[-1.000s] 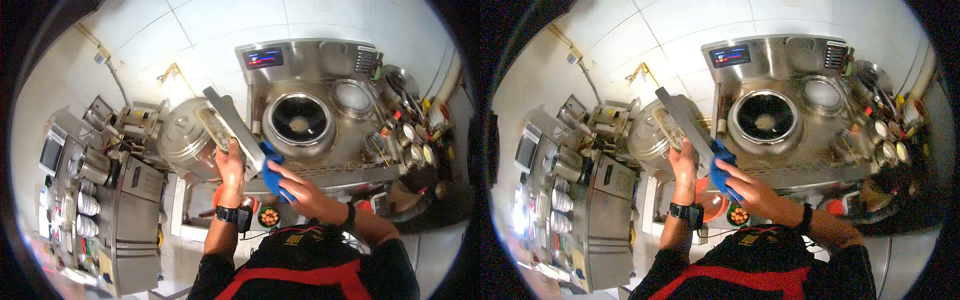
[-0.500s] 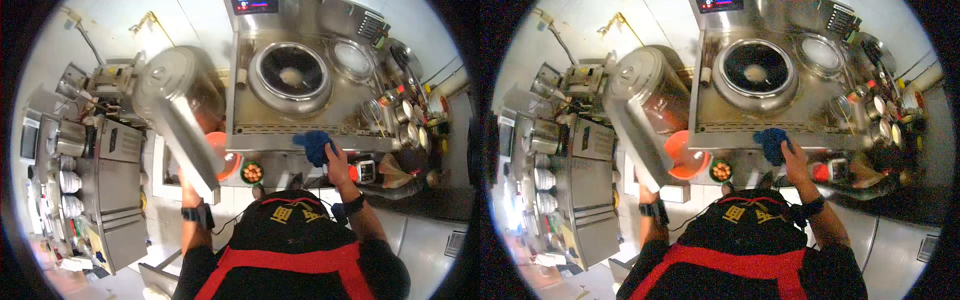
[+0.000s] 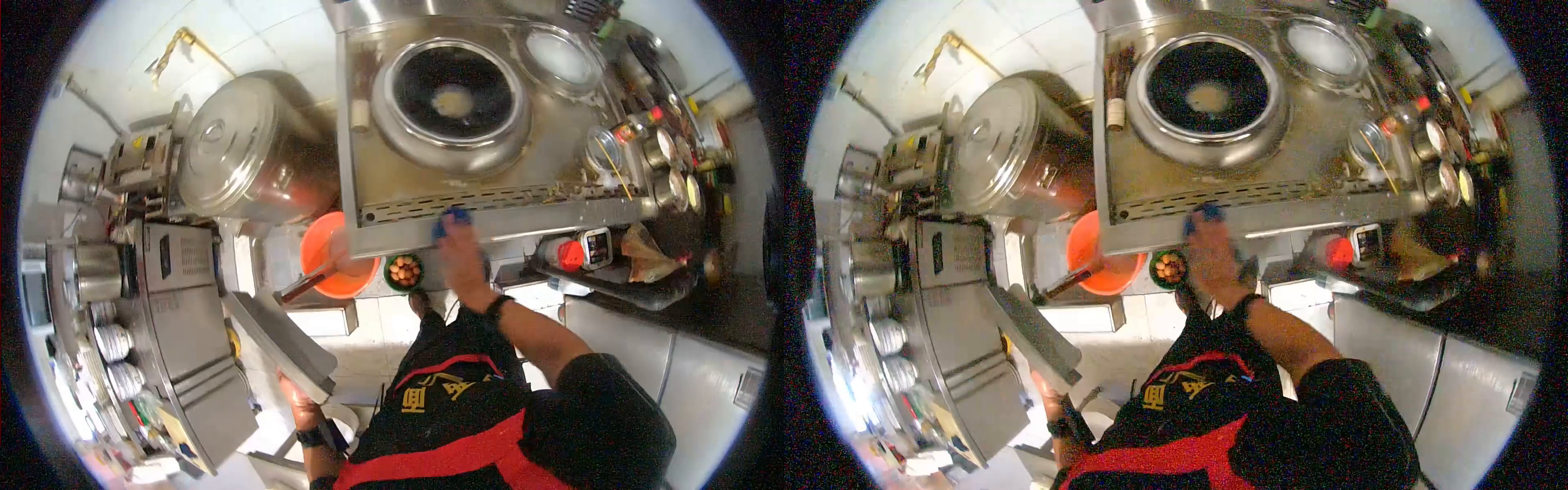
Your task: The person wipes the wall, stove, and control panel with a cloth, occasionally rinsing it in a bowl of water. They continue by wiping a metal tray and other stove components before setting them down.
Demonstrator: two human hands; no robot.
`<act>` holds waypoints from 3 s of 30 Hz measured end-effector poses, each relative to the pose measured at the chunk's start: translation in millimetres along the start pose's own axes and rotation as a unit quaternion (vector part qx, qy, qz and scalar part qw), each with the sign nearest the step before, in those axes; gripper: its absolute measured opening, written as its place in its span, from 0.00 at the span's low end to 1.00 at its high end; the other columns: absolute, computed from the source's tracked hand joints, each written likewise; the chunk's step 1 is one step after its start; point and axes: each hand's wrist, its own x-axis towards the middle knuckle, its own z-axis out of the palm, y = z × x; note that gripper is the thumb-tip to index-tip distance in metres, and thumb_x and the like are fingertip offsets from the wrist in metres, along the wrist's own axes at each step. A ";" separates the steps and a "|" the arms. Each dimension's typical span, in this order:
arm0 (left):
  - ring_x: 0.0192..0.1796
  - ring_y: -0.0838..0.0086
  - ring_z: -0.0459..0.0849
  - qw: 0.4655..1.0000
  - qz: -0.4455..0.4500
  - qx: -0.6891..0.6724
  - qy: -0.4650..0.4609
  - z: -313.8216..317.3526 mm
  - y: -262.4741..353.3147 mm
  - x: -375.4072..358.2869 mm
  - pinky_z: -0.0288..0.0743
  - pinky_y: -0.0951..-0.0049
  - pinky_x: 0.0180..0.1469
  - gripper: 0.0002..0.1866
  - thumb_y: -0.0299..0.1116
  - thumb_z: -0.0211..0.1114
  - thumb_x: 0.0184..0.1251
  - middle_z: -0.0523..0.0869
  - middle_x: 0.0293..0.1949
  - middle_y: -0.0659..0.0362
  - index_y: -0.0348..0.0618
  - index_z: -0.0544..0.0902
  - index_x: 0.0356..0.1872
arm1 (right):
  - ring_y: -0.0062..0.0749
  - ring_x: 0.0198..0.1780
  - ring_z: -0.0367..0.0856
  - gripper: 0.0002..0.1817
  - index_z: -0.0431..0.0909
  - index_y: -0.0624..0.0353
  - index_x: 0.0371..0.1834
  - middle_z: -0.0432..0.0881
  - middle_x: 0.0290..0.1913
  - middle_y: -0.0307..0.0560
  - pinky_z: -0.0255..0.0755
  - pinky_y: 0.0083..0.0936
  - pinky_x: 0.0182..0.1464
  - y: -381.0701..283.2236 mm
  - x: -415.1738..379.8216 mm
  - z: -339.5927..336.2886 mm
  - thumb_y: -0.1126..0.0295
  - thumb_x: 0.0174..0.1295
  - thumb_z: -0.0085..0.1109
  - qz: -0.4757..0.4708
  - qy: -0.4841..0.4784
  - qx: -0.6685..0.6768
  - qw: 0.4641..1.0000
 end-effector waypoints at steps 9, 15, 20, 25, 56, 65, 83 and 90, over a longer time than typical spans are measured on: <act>0.48 0.64 0.85 0.995 -0.008 0.033 -0.093 47.4 15.5 35.6 0.81 0.61 0.51 0.19 0.40 0.57 0.73 0.85 0.46 0.53 0.37 0.78 0.56 | 0.54 0.74 0.64 0.18 0.82 0.60 0.54 0.69 0.73 0.56 0.50 0.53 0.78 -60.3 13.9 57.0 0.67 0.63 0.54 -0.248 -0.046 -0.088 0.964; 0.45 0.61 0.86 0.995 -0.049 -0.023 -0.089 125.0 25.8 46.0 0.82 0.59 0.47 0.19 0.36 0.58 0.70 0.85 0.47 0.53 0.38 0.77 0.58 | 0.52 0.78 0.58 0.21 0.78 0.63 0.57 0.62 0.78 0.54 0.46 0.56 0.79 98.0 -29.8 -70.8 0.76 0.60 0.52 0.056 0.030 -0.199 0.978; 0.47 0.65 0.86 0.990 -0.102 0.064 -0.079 144.1 28.2 37.6 0.82 0.64 0.47 0.19 0.36 0.59 0.71 0.85 0.48 0.53 0.37 0.76 0.58 | 0.58 0.72 0.67 0.22 0.79 0.65 0.58 0.66 0.74 0.63 0.62 0.51 0.71 188.1 -59.6 -171.6 0.67 0.62 0.59 0.148 0.060 -0.395 0.904; 0.47 0.63 0.86 0.992 -0.062 -0.015 -0.105 102.3 16.5 47.1 0.82 0.64 0.48 0.20 0.34 0.57 0.72 0.84 0.50 0.52 0.38 0.75 0.61 | 0.58 0.64 0.74 0.26 0.72 0.65 0.66 0.75 0.63 0.64 0.67 0.51 0.67 210.2 -96.7 -184.8 0.60 0.71 0.55 0.190 0.164 -0.286 0.925; 0.47 0.65 0.85 0.992 -0.024 -0.031 0.120 -16.6 -11.6 -17.3 0.81 0.64 0.48 0.14 0.34 0.56 0.75 0.84 0.46 0.53 0.39 0.74 0.56 | 0.49 0.80 0.54 0.36 0.58 0.68 0.75 0.59 0.77 0.56 0.47 0.42 0.82 -88.6 86.9 109.8 0.73 0.61 0.50 -0.522 -0.191 -0.144 0.819; 0.47 0.60 0.85 0.994 -0.014 -0.082 0.069 9.6 -10.9 5.8 0.83 0.58 0.45 0.18 0.39 0.58 0.72 0.82 0.49 0.50 0.39 0.73 0.57 | 0.45 0.74 0.65 0.25 0.70 0.62 0.67 0.67 0.73 0.55 0.58 0.40 0.77 -122.0 82.1 106.2 0.69 0.65 0.50 -0.496 -0.080 -0.127 0.855; 0.43 0.64 0.83 0.986 -0.019 0.135 0.096 -28.1 -47.4 16.6 0.81 0.65 0.42 0.12 0.36 0.54 0.75 0.82 0.42 0.52 0.41 0.73 0.52 | 0.50 0.75 0.63 0.24 0.68 0.60 0.71 0.65 0.75 0.56 0.56 0.41 0.78 26.1 60.5 -36.9 0.63 0.74 0.49 -0.293 -0.247 -0.080 0.920; 0.55 0.55 0.83 0.993 -0.052 -0.061 -0.091 37.1 -15.6 57.5 0.79 0.46 0.58 0.24 0.35 0.58 0.69 0.80 0.56 0.46 0.35 0.72 0.63 | 0.47 0.80 0.55 0.41 0.61 0.55 0.77 0.57 0.79 0.57 0.51 0.43 0.80 -51.7 57.2 45.1 0.59 0.57 0.59 -0.422 -0.089 -0.202 0.879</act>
